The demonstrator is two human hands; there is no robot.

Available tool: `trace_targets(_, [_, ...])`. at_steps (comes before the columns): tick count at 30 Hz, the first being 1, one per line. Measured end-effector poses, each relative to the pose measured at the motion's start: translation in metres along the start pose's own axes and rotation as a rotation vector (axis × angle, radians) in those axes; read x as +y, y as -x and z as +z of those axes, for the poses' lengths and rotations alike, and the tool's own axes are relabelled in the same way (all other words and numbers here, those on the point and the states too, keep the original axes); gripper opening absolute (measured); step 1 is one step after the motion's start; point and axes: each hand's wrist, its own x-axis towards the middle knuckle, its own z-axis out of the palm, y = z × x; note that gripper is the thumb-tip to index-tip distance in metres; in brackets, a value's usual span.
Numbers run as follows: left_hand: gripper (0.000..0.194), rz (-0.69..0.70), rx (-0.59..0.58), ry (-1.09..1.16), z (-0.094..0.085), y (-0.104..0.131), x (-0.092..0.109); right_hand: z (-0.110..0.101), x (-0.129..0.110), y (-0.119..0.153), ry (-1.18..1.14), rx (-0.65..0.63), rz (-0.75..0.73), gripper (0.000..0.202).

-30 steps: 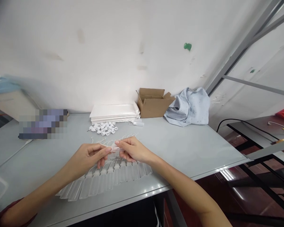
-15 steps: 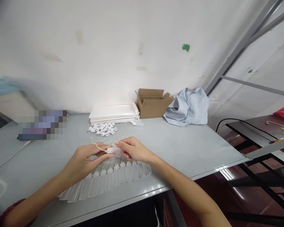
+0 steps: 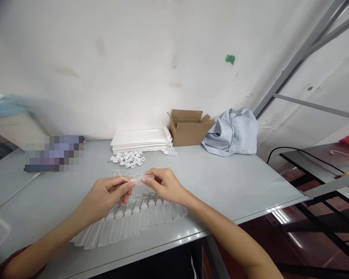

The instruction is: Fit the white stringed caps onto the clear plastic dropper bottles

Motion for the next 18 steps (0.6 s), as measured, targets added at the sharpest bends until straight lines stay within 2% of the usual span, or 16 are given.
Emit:
trace_targets(5, [0.014, 0.636, 0.27, -0.466, 0.009, 0.002, -0.015, 0.002, 0.002, -0.002, -0.389, -0.158, 0.201, 0.043])
trace_targets(6, [0.013, 0.712, 0.288, -0.523, 0.009, 0.001, -0.017, 0.002, 0.002, -0.002, -0.46, -0.189, 0.239, 0.044])
trace_targets(8, [0.014, 0.758, 0.283, -0.554, 0.009, 0.0, -0.017, 0.002, 0.002, -0.004, -0.542, -0.225, 0.298, 0.045])
trace_targets(10, [0.013, 0.681, 0.258, -0.483, 0.008, 0.0, -0.014, 0.002, 0.002, -0.005, -0.557, -0.224, 0.313, 0.045])
trace_targets(12, [0.012, 0.513, 0.204, -0.354, 0.006, 0.001, -0.007, 0.002, 0.001, -0.004, -0.537, -0.208, 0.288, 0.044])
trace_targets(14, [0.021, 0.31, 0.113, -0.204, 0.004, 0.002, 0.0, 0.002, 0.001, -0.003, -0.479, -0.18, 0.239, 0.044])
trace_targets(18, [0.032, 0.029, -0.048, 0.041, 0.002, 0.001, 0.006, 0.002, 0.001, 0.0, -0.171, -0.064, 0.052, 0.036])
